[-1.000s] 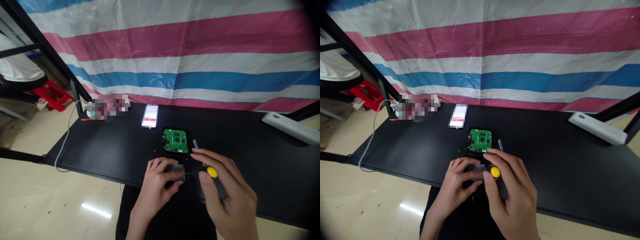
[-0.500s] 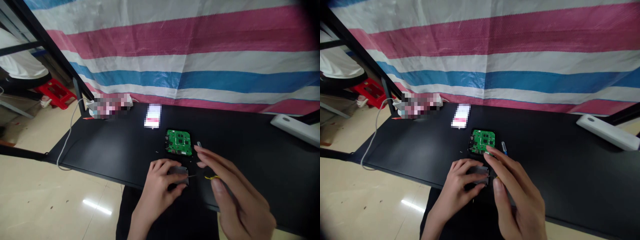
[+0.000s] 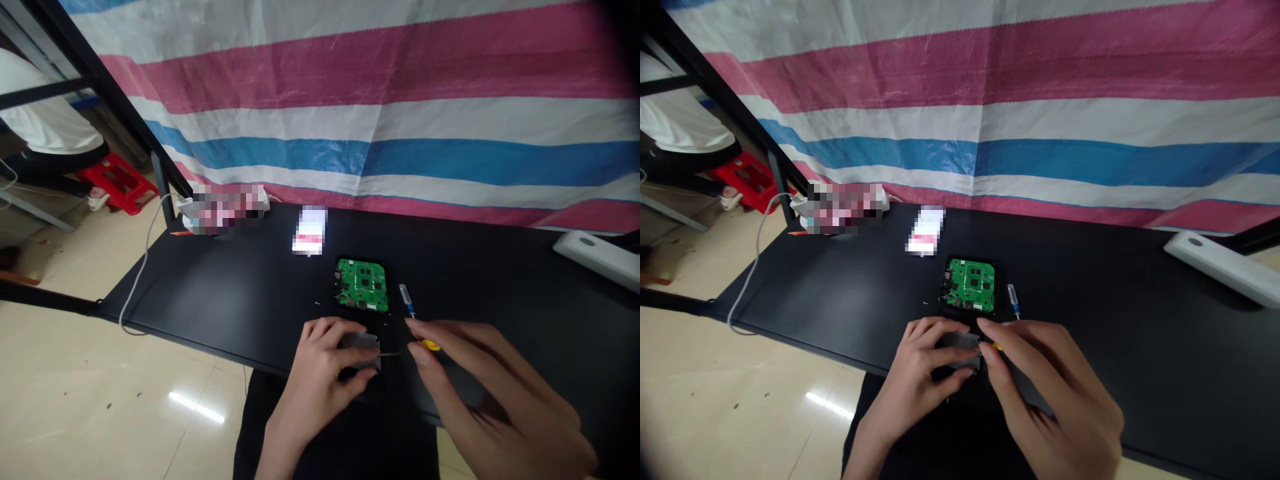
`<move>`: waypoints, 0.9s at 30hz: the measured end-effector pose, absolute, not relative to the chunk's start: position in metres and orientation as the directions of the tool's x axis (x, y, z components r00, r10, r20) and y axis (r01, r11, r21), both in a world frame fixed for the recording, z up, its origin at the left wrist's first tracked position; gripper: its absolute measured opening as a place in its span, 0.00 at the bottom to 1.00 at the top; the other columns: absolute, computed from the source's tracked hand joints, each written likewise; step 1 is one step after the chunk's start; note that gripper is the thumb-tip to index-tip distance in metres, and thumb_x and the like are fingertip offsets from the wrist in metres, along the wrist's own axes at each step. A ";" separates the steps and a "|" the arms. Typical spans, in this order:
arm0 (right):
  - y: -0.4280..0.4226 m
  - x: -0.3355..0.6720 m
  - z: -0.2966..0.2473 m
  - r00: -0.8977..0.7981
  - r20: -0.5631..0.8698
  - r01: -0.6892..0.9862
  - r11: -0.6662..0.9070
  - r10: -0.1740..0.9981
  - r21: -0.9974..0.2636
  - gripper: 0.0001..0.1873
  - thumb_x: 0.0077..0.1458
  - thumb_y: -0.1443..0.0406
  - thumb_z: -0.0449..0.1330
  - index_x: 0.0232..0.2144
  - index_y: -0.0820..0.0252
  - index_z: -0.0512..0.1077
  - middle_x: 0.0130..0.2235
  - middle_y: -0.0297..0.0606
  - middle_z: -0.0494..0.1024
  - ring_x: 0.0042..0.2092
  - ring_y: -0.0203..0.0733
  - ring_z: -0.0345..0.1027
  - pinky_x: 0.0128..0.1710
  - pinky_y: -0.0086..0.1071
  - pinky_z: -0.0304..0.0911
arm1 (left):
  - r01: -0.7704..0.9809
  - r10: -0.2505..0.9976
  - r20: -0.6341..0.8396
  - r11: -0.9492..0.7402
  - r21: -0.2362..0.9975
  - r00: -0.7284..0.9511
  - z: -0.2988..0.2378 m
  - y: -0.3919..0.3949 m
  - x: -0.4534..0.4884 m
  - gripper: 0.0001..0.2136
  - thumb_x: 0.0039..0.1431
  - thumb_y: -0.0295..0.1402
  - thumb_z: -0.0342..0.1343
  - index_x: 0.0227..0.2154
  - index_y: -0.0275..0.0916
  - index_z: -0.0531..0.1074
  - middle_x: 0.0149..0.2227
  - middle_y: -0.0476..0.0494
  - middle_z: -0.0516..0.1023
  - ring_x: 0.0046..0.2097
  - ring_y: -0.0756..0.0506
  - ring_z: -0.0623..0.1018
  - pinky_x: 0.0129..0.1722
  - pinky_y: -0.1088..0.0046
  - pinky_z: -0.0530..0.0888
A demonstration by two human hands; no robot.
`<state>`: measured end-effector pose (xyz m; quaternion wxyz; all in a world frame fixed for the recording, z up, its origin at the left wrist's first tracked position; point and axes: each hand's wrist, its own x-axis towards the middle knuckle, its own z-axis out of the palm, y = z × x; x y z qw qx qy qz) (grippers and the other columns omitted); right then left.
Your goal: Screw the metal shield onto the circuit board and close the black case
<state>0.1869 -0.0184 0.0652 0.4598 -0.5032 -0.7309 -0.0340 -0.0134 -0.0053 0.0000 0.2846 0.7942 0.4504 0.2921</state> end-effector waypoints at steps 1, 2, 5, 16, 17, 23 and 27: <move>-0.019 0.186 0.064 -0.063 0.701 0.760 0.489 0.710 -0.427 0.22 0.65 0.75 0.67 0.56 0.48 0.82 0.44 0.33 0.82 0.40 0.34 0.79 0.44 0.31 0.75 | 0.552 0.882 0.204 -0.430 0.715 0.424 0.000 -0.006 -0.013 0.12 0.69 0.33 0.71 0.52 0.53 0.86 0.62 0.49 0.83 0.62 0.38 0.78 0.59 0.55 0.71; -0.020 0.185 0.064 -0.057 0.694 0.751 0.490 0.717 -0.444 0.23 0.65 0.75 0.66 0.57 0.48 0.81 0.45 0.33 0.82 0.41 0.35 0.79 0.44 0.31 0.75 | 0.554 0.883 0.201 -0.428 0.714 0.424 0.000 -0.006 -0.013 0.12 0.69 0.33 0.71 0.52 0.53 0.86 0.62 0.49 0.83 0.62 0.38 0.78 0.59 0.55 0.71; -0.024 0.182 0.063 -0.057 0.641 0.694 0.492 0.766 -0.526 0.24 0.69 0.72 0.62 0.62 0.48 0.78 0.51 0.36 0.83 0.49 0.40 0.81 0.50 0.34 0.76 | 0.557 0.882 0.194 -0.427 0.712 0.429 0.002 -0.006 -0.013 0.12 0.69 0.33 0.71 0.53 0.53 0.86 0.62 0.49 0.83 0.62 0.38 0.78 0.59 0.54 0.72; -0.024 0.188 0.067 -0.112 0.660 0.731 0.511 0.743 -0.452 0.24 0.68 0.74 0.62 0.61 0.50 0.78 0.52 0.34 0.85 0.47 0.37 0.81 0.50 0.31 0.75 | 0.566 0.878 0.188 -0.433 0.702 0.440 0.002 -0.006 -0.014 0.14 0.68 0.35 0.72 0.54 0.53 0.85 0.63 0.48 0.82 0.63 0.37 0.78 0.61 0.53 0.72; -0.023 0.188 0.067 -0.111 0.665 0.736 0.510 0.739 -0.445 0.23 0.68 0.74 0.63 0.60 0.50 0.78 0.51 0.34 0.85 0.47 0.37 0.81 0.50 0.31 0.75 | 0.566 0.878 0.188 -0.433 0.701 0.440 0.001 -0.006 -0.014 0.14 0.68 0.35 0.72 0.54 0.53 0.85 0.63 0.48 0.82 0.63 0.37 0.78 0.61 0.53 0.72; -0.020 0.187 0.069 -0.044 0.690 0.818 0.422 0.723 -0.391 0.20 0.66 0.71 0.68 0.56 0.47 0.81 0.46 0.32 0.85 0.41 0.37 0.80 0.46 0.33 0.73 | 0.558 0.879 0.201 -0.436 0.706 0.432 0.000 -0.006 -0.013 0.14 0.67 0.35 0.73 0.54 0.53 0.85 0.63 0.49 0.83 0.63 0.38 0.78 0.61 0.54 0.72; -0.022 0.185 0.067 -0.049 0.700 0.806 0.442 0.713 -0.393 0.19 0.66 0.72 0.68 0.56 0.49 0.82 0.43 0.33 0.82 0.39 0.34 0.78 0.45 0.31 0.72 | 0.548 0.880 0.205 -0.434 0.715 0.428 0.002 -0.006 -0.014 0.13 0.67 0.34 0.73 0.53 0.52 0.85 0.62 0.49 0.83 0.62 0.38 0.78 0.60 0.54 0.72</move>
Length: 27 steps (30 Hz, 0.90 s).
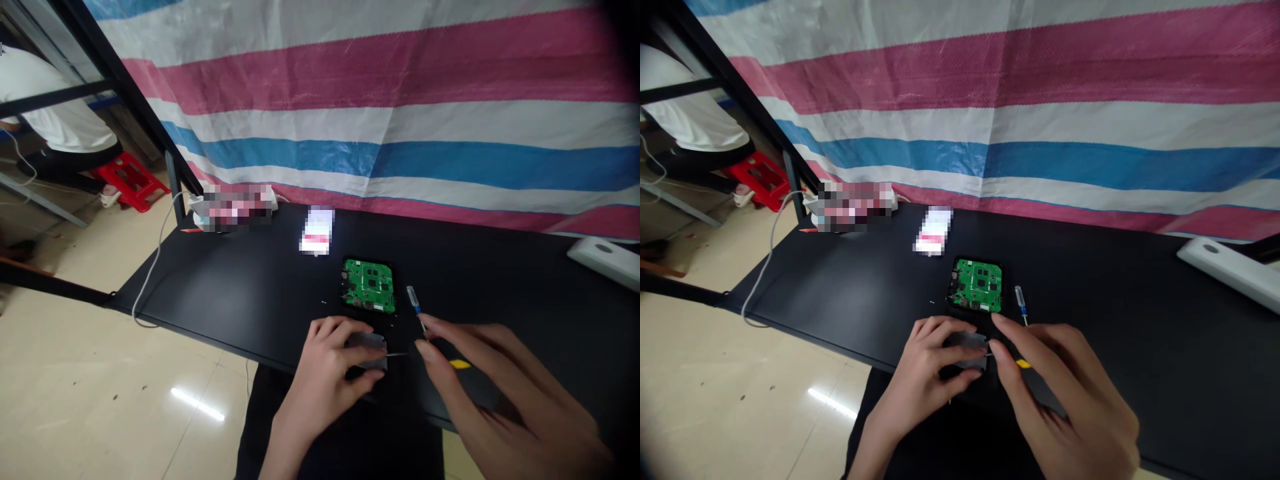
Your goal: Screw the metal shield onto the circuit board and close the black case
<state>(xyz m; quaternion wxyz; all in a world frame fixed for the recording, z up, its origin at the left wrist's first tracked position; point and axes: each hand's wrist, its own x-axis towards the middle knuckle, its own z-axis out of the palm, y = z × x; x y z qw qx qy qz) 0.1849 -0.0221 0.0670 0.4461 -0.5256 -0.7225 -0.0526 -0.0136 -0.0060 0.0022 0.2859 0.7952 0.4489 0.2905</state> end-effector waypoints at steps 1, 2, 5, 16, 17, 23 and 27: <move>-0.023 0.185 0.066 -0.053 0.699 0.794 0.454 0.713 -0.403 0.20 0.66 0.73 0.68 0.57 0.50 0.81 0.44 0.33 0.82 0.39 0.34 0.78 0.45 0.31 0.72 | 0.547 0.880 0.204 -0.432 0.717 0.429 0.003 -0.006 -0.014 0.13 0.67 0.34 0.73 0.53 0.52 0.86 0.62 0.49 0.83 0.62 0.38 0.78 0.59 0.54 0.72; -0.023 0.184 0.065 -0.055 0.694 0.776 0.469 0.718 -0.423 0.21 0.67 0.73 0.67 0.58 0.50 0.81 0.45 0.34 0.82 0.41 0.35 0.78 0.46 0.31 0.73 | 0.547 0.880 0.202 -0.432 0.717 0.429 0.003 -0.006 -0.014 0.14 0.66 0.34 0.74 0.53 0.51 0.86 0.62 0.49 0.83 0.62 0.37 0.79 0.60 0.54 0.72; -0.024 0.185 0.062 -0.073 0.648 0.684 0.511 0.758 -0.521 0.25 0.69 0.72 0.61 0.64 0.51 0.77 0.56 0.38 0.83 0.53 0.40 0.80 0.54 0.33 0.74 | 0.549 0.881 0.197 -0.429 0.717 0.431 0.003 -0.005 -0.014 0.14 0.66 0.34 0.74 0.53 0.52 0.85 0.63 0.48 0.83 0.62 0.37 0.79 0.60 0.54 0.72; -0.021 0.183 0.072 -0.101 0.679 0.792 0.471 0.727 -0.387 0.21 0.67 0.73 0.67 0.58 0.49 0.80 0.46 0.32 0.84 0.42 0.34 0.80 0.48 0.30 0.72 | 0.539 0.877 0.218 -0.442 0.717 0.429 -0.002 -0.006 -0.014 0.14 0.67 0.34 0.73 0.53 0.52 0.85 0.62 0.50 0.82 0.62 0.38 0.78 0.59 0.55 0.71; -0.021 0.182 0.072 -0.080 0.690 0.815 0.446 0.720 -0.371 0.19 0.67 0.73 0.68 0.56 0.49 0.81 0.44 0.31 0.83 0.40 0.33 0.79 0.46 0.29 0.72 | 0.539 0.876 0.218 -0.443 0.717 0.430 -0.002 -0.006 -0.014 0.14 0.67 0.35 0.73 0.53 0.52 0.85 0.62 0.50 0.82 0.62 0.38 0.78 0.59 0.55 0.71; -0.021 0.183 0.068 -0.076 0.698 0.779 0.479 0.712 -0.404 0.20 0.67 0.74 0.66 0.58 0.54 0.81 0.45 0.35 0.82 0.41 0.33 0.78 0.46 0.29 0.72 | 0.550 0.877 0.211 -0.441 0.710 0.431 -0.001 -0.004 -0.014 0.13 0.67 0.35 0.73 0.53 0.52 0.85 0.62 0.49 0.83 0.62 0.37 0.79 0.59 0.54 0.71; -0.026 0.183 0.067 -0.112 0.630 0.691 0.516 0.768 -0.506 0.25 0.71 0.74 0.58 0.65 0.54 0.76 0.56 0.40 0.83 0.54 0.40 0.80 0.50 0.32 0.75 | 0.547 0.878 0.213 -0.440 0.712 0.429 0.001 -0.005 -0.014 0.15 0.66 0.34 0.74 0.53 0.52 0.85 0.62 0.50 0.83 0.62 0.38 0.79 0.59 0.54 0.71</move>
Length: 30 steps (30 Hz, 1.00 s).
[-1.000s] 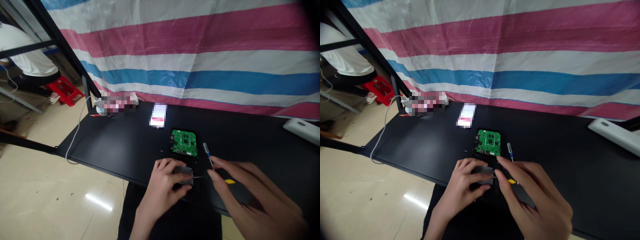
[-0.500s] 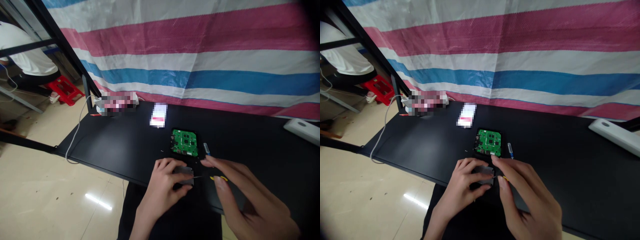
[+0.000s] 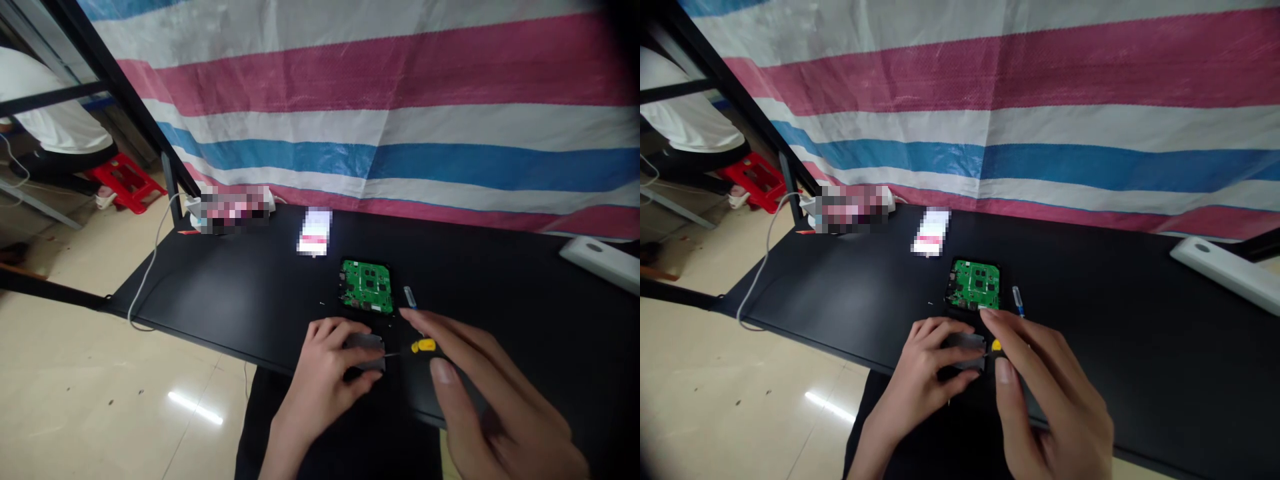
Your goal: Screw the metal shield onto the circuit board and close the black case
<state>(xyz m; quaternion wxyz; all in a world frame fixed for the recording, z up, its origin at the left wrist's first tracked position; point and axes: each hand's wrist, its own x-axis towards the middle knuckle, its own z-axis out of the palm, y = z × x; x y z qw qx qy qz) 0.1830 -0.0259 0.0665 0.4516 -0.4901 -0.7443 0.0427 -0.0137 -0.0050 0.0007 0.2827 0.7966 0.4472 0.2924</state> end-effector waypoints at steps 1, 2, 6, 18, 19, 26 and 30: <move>-0.026 0.182 0.067 -0.106 0.630 0.687 0.515 0.769 -0.512 0.26 0.70 0.74 0.58 0.66 0.53 0.76 0.57 0.40 0.83 0.54 0.40 0.80 0.51 0.32 0.76 | 0.547 0.878 0.212 -0.440 0.712 0.430 0.001 -0.005 -0.014 0.15 0.66 0.34 0.74 0.53 0.52 0.85 0.62 0.50 0.83 0.62 0.38 0.79 0.59 0.54 0.71; -0.026 0.181 0.067 -0.103 0.636 0.690 0.516 0.765 -0.508 0.26 0.70 0.74 0.58 0.65 0.53 0.76 0.56 0.39 0.83 0.53 0.40 0.81 0.51 0.32 0.76 | 0.548 0.877 0.212 -0.441 0.711 0.431 0.001 -0.005 -0.013 0.15 0.66 0.34 0.74 0.53 0.52 0.85 0.62 0.50 0.83 0.62 0.38 0.79 0.59 0.54 0.71; -0.023 0.178 0.069 -0.106 0.685 0.727 0.526 0.721 -0.441 0.23 0.67 0.76 0.63 0.59 0.53 0.80 0.50 0.35 0.85 0.48 0.36 0.81 0.52 0.30 0.74 | 0.552 0.879 0.211 -0.439 0.709 0.428 0.000 -0.006 -0.013 0.14 0.66 0.33 0.74 0.53 0.52 0.85 0.62 0.49 0.83 0.62 0.38 0.78 0.59 0.54 0.71; -0.025 0.183 0.061 -0.099 0.685 0.717 0.530 0.721 -0.453 0.24 0.68 0.75 0.64 0.62 0.54 0.79 0.48 0.37 0.83 0.47 0.35 0.78 0.52 0.30 0.71 | 0.553 0.881 0.220 -0.440 0.707 0.419 0.000 -0.006 -0.013 0.14 0.67 0.34 0.73 0.53 0.53 0.85 0.62 0.49 0.83 0.62 0.37 0.79 0.60 0.54 0.72; -0.026 0.183 0.061 -0.104 0.668 0.697 0.533 0.737 -0.480 0.25 0.69 0.74 0.62 0.65 0.54 0.77 0.52 0.38 0.83 0.51 0.36 0.79 0.55 0.30 0.71 | 0.553 0.881 0.217 -0.439 0.708 0.421 0.000 -0.006 -0.013 0.14 0.67 0.34 0.73 0.53 0.53 0.85 0.62 0.49 0.83 0.62 0.38 0.79 0.59 0.54 0.72; -0.025 0.181 0.065 -0.117 0.637 0.700 0.519 0.762 -0.491 0.26 0.71 0.74 0.58 0.67 0.55 0.74 0.59 0.37 0.82 0.59 0.35 0.78 0.60 0.28 0.70 | 0.543 0.878 0.213 -0.438 0.716 0.428 0.000 -0.006 -0.013 0.14 0.66 0.34 0.74 0.53 0.51 0.85 0.61 0.48 0.83 0.61 0.37 0.79 0.59 0.54 0.72; -0.020 0.177 0.067 -0.114 0.705 0.757 0.521 0.700 -0.394 0.19 0.68 0.76 0.64 0.56 0.54 0.81 0.47 0.32 0.83 0.47 0.29 0.78 0.55 0.25 0.70 | 0.542 0.880 0.223 -0.440 0.716 0.419 -0.001 -0.006 -0.013 0.13 0.67 0.34 0.73 0.52 0.51 0.86 0.61 0.48 0.83 0.62 0.37 0.78 0.59 0.53 0.71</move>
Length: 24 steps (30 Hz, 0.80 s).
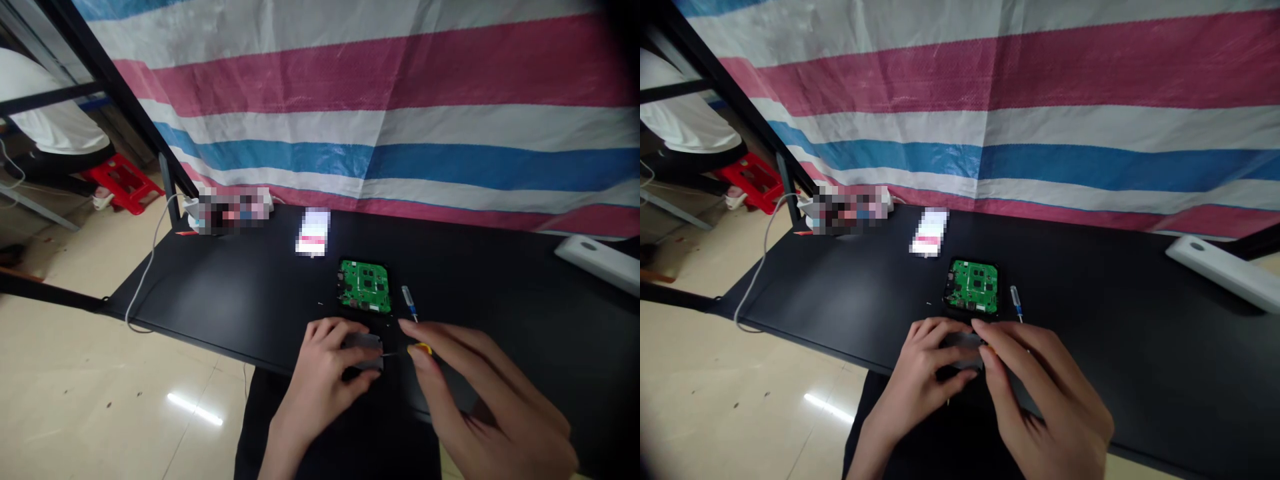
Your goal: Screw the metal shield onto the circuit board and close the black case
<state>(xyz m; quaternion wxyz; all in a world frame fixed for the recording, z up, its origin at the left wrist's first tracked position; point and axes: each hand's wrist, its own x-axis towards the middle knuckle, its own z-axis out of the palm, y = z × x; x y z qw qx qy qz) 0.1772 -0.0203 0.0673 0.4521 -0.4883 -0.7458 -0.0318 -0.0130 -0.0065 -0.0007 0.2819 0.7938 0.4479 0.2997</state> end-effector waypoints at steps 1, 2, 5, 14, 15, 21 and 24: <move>-0.020 0.177 0.067 -0.108 0.721 0.768 0.518 0.684 -0.377 0.19 0.67 0.77 0.65 0.54 0.54 0.81 0.46 0.32 0.82 0.45 0.29 0.78 0.54 0.24 0.70 | 0.541 0.880 0.225 -0.441 0.716 0.419 -0.001 -0.007 -0.013 0.13 0.67 0.34 0.73 0.52 0.52 0.86 0.61 0.49 0.83 0.62 0.37 0.78 0.59 0.53 0.71; -0.019 0.177 0.067 -0.100 0.732 0.776 0.514 0.674 -0.367 0.19 0.66 0.77 0.66 0.53 0.54 0.82 0.44 0.32 0.81 0.44 0.29 0.77 0.52 0.24 0.70 | 0.540 0.879 0.225 -0.442 0.716 0.421 -0.001 -0.007 -0.013 0.13 0.67 0.34 0.73 0.52 0.52 0.85 0.61 0.49 0.83 0.62 0.37 0.78 0.59 0.53 0.71; -0.021 0.179 0.064 -0.090 0.730 0.780 0.504 0.677 -0.371 0.19 0.65 0.77 0.67 0.54 0.54 0.82 0.44 0.32 0.80 0.43 0.29 0.77 0.50 0.25 0.71 | 0.542 0.877 0.221 -0.444 0.713 0.426 -0.001 -0.006 -0.013 0.13 0.67 0.33 0.73 0.52 0.52 0.85 0.61 0.48 0.83 0.62 0.37 0.78 0.59 0.53 0.71; -0.026 0.184 0.065 -0.080 0.634 0.672 0.512 0.769 -0.536 0.25 0.69 0.75 0.60 0.63 0.51 0.76 0.55 0.37 0.84 0.55 0.38 0.80 0.56 0.32 0.75 | 0.577 0.887 0.201 -0.429 0.696 0.416 -0.001 -0.006 -0.013 0.19 0.67 0.32 0.73 0.58 0.52 0.82 0.61 0.47 0.83 0.61 0.37 0.79 0.59 0.54 0.73; -0.025 0.184 0.066 -0.069 0.635 0.682 0.501 0.769 -0.533 0.24 0.68 0.75 0.61 0.61 0.50 0.77 0.53 0.36 0.85 0.53 0.37 0.81 0.55 0.32 0.75 | 0.579 0.888 0.198 -0.426 0.695 0.416 -0.001 -0.005 -0.013 0.21 0.67 0.32 0.73 0.60 0.51 0.80 0.62 0.47 0.83 0.60 0.37 0.79 0.58 0.54 0.73; -0.017 0.183 0.066 -0.013 0.668 0.693 0.489 0.744 -0.530 0.20 0.66 0.74 0.66 0.55 0.50 0.80 0.43 0.34 0.81 0.41 0.35 0.79 0.44 0.30 0.76 | 0.577 0.883 0.218 -0.441 0.688 0.415 -0.002 -0.005 -0.014 0.25 0.68 0.31 0.72 0.65 0.49 0.75 0.62 0.46 0.83 0.60 0.37 0.78 0.59 0.56 0.71; -0.018 0.183 0.067 -0.016 0.643 0.653 0.495 0.766 -0.573 0.21 0.68 0.73 0.63 0.59 0.51 0.78 0.48 0.39 0.82 0.49 0.39 0.80 0.50 0.35 0.77 | 0.577 0.883 0.227 -0.445 0.685 0.412 -0.004 -0.006 -0.014 0.30 0.68 0.30 0.71 0.69 0.48 0.70 0.61 0.45 0.83 0.60 0.37 0.78 0.58 0.57 0.71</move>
